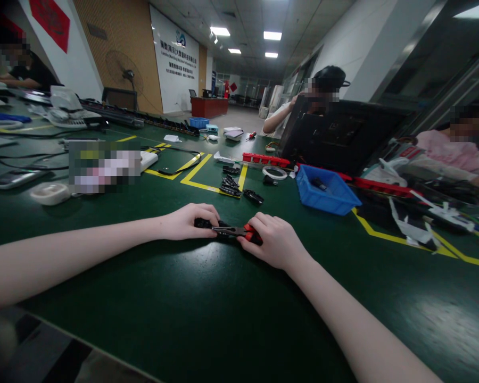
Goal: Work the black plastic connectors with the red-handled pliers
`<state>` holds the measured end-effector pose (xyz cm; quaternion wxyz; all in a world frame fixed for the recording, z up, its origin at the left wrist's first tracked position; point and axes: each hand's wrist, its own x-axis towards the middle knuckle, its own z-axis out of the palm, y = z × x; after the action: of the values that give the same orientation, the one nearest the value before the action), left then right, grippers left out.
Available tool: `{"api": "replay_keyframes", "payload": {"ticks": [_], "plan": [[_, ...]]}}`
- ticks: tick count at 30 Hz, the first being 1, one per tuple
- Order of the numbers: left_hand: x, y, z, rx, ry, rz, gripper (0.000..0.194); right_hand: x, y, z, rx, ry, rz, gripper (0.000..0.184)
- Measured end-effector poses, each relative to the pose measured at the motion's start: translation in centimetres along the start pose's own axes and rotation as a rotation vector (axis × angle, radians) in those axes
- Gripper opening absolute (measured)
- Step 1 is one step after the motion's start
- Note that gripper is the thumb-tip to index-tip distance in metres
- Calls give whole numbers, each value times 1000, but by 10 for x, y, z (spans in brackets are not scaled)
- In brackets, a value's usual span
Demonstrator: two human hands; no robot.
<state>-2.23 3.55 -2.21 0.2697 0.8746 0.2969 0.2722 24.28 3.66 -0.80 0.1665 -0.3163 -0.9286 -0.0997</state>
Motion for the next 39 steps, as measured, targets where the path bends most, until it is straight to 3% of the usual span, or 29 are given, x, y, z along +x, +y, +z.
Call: {"api": "replay_keyframes", "payload": {"ticks": [15,32,39], "plan": [[1,-3,0,-22,16,11,10,-2,5,-2,-34,-11,-11,24],[1,11,0,322,-18,-21,8,-2,7,-3,-71,-24,-22,24],[2,2,3,222,15,15,7,-2,7,-3,-76,-3,-25,23]]}}
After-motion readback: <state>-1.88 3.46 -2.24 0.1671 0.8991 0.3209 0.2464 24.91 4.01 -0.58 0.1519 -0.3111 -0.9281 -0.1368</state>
